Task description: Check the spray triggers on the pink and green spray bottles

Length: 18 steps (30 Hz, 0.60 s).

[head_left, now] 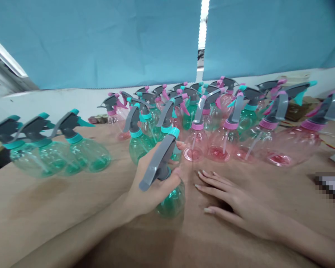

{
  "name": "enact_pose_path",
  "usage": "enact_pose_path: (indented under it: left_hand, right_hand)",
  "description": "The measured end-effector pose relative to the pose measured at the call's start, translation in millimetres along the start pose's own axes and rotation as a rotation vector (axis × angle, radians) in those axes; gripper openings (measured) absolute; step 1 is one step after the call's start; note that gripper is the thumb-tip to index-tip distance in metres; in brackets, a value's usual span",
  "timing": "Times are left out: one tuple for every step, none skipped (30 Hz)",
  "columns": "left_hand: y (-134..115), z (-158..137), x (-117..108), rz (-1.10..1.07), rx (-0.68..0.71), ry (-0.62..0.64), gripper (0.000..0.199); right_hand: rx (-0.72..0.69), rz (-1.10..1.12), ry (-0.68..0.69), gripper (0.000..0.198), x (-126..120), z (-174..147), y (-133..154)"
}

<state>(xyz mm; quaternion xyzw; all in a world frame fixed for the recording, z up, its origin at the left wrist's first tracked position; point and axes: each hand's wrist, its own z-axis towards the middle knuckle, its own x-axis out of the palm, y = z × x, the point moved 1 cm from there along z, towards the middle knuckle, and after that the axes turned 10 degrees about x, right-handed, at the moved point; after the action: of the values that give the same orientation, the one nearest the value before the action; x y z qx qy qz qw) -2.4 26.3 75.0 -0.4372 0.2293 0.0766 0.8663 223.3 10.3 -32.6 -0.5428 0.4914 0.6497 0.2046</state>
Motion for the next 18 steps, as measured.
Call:
enact_pose_path:
  left_hand:
    - [-0.6, 0.1, -0.3, 0.005, 0.005, -0.001, 0.031]
    - [-1.2, 0.3, -0.7, 0.012, 0.006, -0.001, 0.03]
    - [-1.7, 0.4, -1.1, 0.021, 0.006, 0.005, 0.03]
    - [-1.8, 0.5, -1.6, 0.027, 0.006, 0.012, 0.03]
    - [-1.5, 0.5, -2.1, 0.03, 0.014, 0.017, 0.03]
    - [-0.8, 0.3, -2.8, 0.029, 0.025, 0.019, 0.031]
    - [0.3, -0.2, -3.4, 0.032, 0.029, 0.025, 0.032]
    - [1.7, -0.8, -4.2, 0.039, 0.027, 0.03, 0.033]
    - [2.9, -1.7, -5.0, 0.047, 0.024, 0.036, 0.034]
    - [3.9, -2.6, -5.8, 0.057, 0.02, 0.042, 0.034]
    - [4.6, -3.6, -6.7, 0.072, 0.012, 0.048, 0.033]
    - [4.9, -4.4, -7.5, 0.089, 0.002, 0.054, 0.032]
    - [4.7, -5.1, -8.2, 0.104, -0.003, 0.058, 0.03]
    - [4.3, -5.5, -8.8, 0.116, -0.007, 0.061, 0.029]
    - [3.8, -5.7, -9.1, 0.127, -0.014, 0.068, 0.027]
    - [3.3, -5.6, -9.4, 0.136, -0.019, 0.072, 0.026]
    - [2.7, -5.3, -9.5, 0.142, -0.012, 0.074, 0.024]
    - [2.1, -4.9, -9.5, 0.163, 0.001, 0.071, 0.022]
  right_hand:
    - [0.001, 0.005, 0.004, 0.059, 0.0, 0.0, 0.0]
    - [0.001, 0.011, 0.005, 0.059, 0.1, 0.0, 0.1]
    - [0.001, 0.019, 0.003, 0.059, 0.1, -0.1, 0.2]
    - [0.001, 0.028, -0.001, 0.059, 0.0, -0.2, 0.3]
    - [-0.001, 0.037, -0.006, 0.058, 0.0, -0.3, 0.4]
    - [-0.004, 0.045, -0.009, 0.058, 0.0, -0.4, 0.5]
    - [-0.005, 0.05, -0.012, 0.058, -0.1, -0.5, 0.6]
    - [-0.006, 0.052, -0.012, 0.058, -0.1, -0.5, 0.5]
    - [-0.005, 0.051, -0.011, 0.058, -0.1, -0.6, 0.4]
    - [-0.004, 0.049, -0.007, 0.058, -0.1, -0.5, 0.2]
    - [-0.004, 0.048, -0.004, 0.058, -0.1, -0.5, 0.1]
    - [-0.004, 0.05, -0.002, 0.058, -0.1, -0.5, 0.0]
    - [-0.004, 0.056, -0.002, 0.058, -0.2, -0.5, 0.1]
    - [-0.003, 0.066, -0.006, 0.058, -0.3, -0.6, 0.2]
    - [-0.003, 0.077, -0.013, 0.058, -0.5, -0.7, 0.4]
    - [-0.003, 0.088, -0.019, 0.057, -0.7, -0.9, 0.6]
    - [-0.003, 0.094, -0.024, 0.057, -1.0, -1.0, 0.9]
    - [-0.002, 0.094, -0.024, 0.057, -1.2, -1.1, 1.1]
